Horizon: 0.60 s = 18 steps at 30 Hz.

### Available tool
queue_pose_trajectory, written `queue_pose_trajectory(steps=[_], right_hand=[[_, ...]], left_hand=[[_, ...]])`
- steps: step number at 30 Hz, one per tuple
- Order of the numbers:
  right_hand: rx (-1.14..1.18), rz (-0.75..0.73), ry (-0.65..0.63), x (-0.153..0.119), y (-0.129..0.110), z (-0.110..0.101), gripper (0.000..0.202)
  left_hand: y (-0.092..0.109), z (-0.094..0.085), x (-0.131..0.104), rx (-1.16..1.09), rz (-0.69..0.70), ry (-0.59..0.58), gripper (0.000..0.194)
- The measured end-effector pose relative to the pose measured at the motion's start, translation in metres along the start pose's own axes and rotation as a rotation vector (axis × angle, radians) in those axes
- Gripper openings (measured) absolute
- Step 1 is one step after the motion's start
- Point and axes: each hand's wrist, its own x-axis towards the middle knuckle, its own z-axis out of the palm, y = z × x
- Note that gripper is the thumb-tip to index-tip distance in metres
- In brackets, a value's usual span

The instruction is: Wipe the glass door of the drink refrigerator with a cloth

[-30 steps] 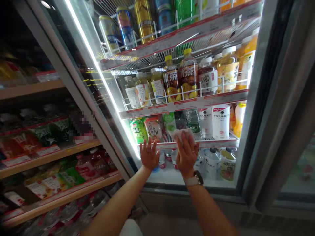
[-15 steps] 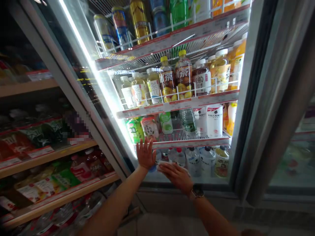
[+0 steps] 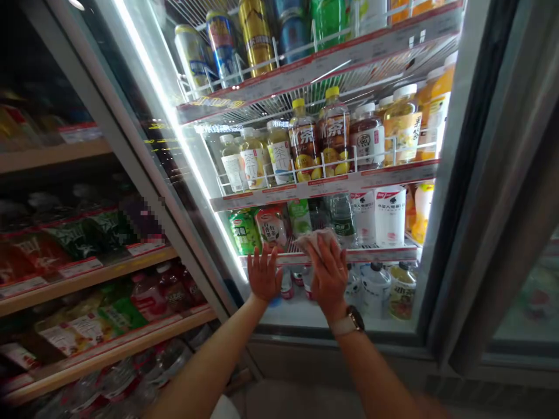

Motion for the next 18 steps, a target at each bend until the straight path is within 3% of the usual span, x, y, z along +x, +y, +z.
queue_pose_trajectory(steps=[7,10,14,18], right_hand=[[0.138,-0.392,-0.334,-0.082,0.004,0.004,0.051],[0.177,-0.510,-0.415,-0.098,0.013,-0.001,0.048],[0.137,-0.530,-0.428,-0.079,0.016,-0.008,0.042],[0.037,-0.298,-0.286,-0.030,0.012,-0.009,0.051]], left_hand=[[0.000,0.000,0.000,0.011,-0.003,-0.014,0.061],[0.000,-0.001,0.001,0.018,0.003,-0.007,0.062],[0.000,0.000,0.000,0.020,0.000,-0.008,0.062],[0.000,0.001,-0.003,0.017,-0.009,-0.026,0.060]])
